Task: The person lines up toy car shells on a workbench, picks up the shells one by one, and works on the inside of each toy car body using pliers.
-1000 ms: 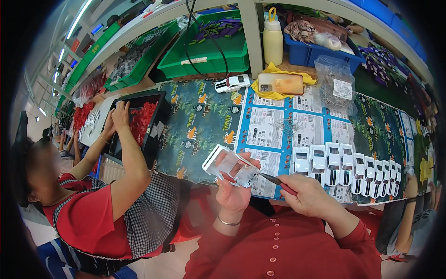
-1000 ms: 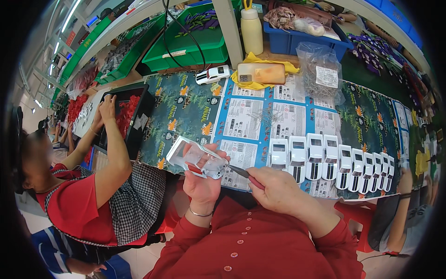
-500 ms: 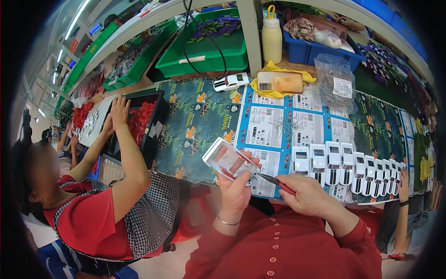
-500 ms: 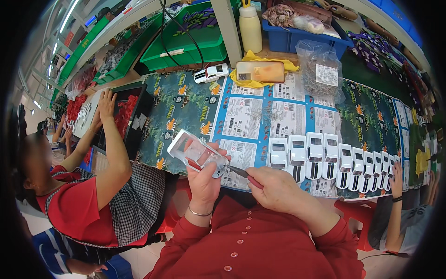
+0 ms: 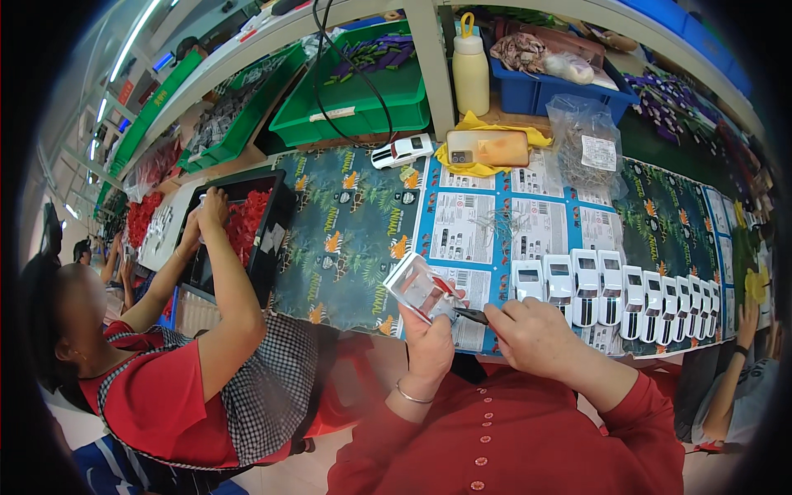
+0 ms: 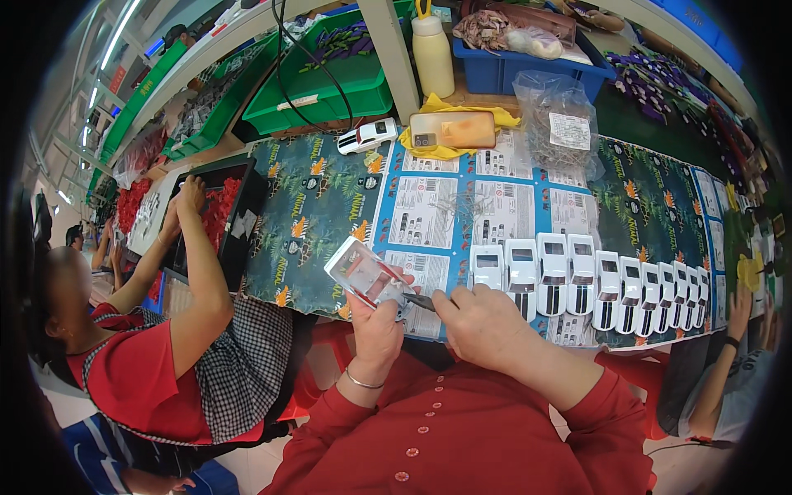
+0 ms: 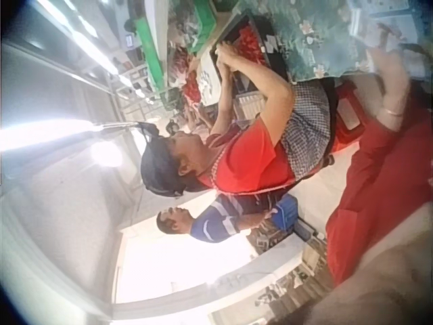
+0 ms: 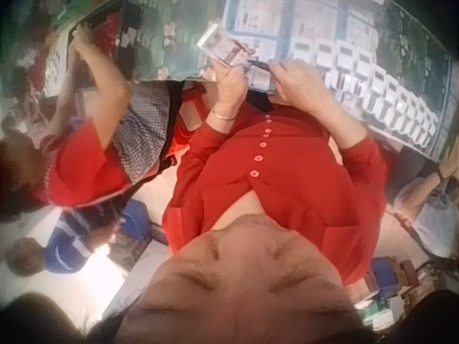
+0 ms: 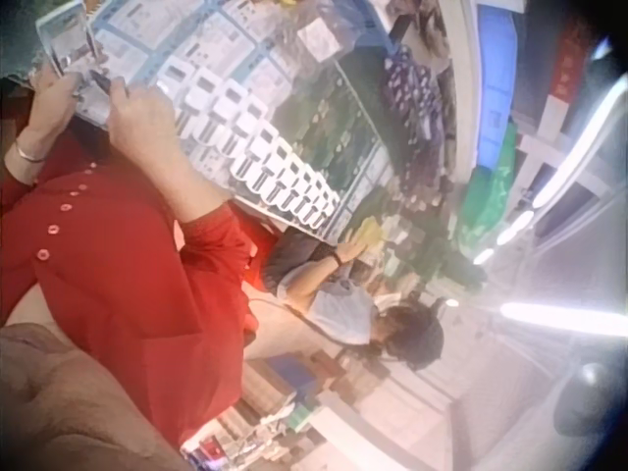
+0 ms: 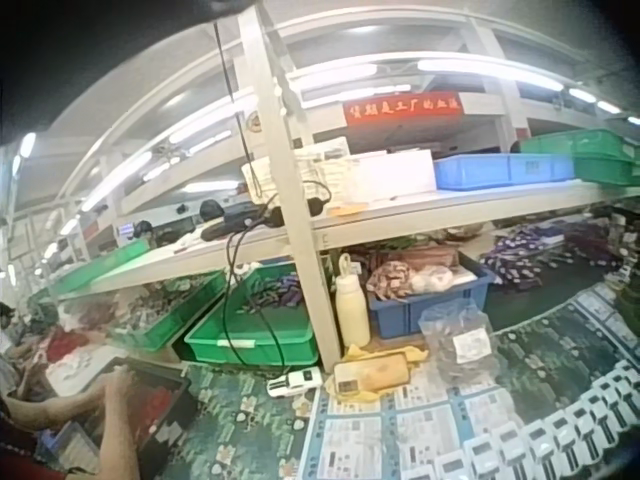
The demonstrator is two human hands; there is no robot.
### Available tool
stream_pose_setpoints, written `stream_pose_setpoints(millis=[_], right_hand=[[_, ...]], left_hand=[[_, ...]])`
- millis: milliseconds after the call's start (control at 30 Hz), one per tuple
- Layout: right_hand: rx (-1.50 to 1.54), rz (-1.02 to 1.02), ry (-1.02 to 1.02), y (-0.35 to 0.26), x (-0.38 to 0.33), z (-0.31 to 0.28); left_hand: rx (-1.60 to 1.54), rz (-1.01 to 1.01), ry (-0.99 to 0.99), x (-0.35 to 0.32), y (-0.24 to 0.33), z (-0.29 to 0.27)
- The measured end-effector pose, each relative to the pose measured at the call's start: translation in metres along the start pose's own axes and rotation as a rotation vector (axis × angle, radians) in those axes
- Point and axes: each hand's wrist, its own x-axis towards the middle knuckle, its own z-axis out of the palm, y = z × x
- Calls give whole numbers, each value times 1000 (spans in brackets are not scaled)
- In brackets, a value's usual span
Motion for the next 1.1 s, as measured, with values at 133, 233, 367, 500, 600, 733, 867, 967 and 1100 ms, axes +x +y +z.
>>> stream_pose_setpoints(millis=[133,233,367,500,600,733,867,967,1100], right_hand=[[-172,-109,-35,-3,6,-13],[-220,-147,-70,-1,9,-17],[-173,-135,-109,4,11,-18],[-149,-139,-115,6,12,-19],[-136,-124,-127,6,11,-19],[-25,-65,-121,8,8,-10],[13,-24,-132,10,3,-13],[-16,29,-69,23,-4,-18],[-86,112,8,45,-6,-27]], left_hand=[[-93,-40,-22,-1,-2,-1],[-46,-41,-28,-2,-1,-1],[-29,-53,-54,-3,8,8],[-23,-61,-69,-4,11,9],[-25,-65,-73,-5,12,7],[-23,-70,-46,-1,8,1],[59,-19,-33,18,24,-17],[500,97,50,48,31,-52],[1505,195,313,86,42,-115]])
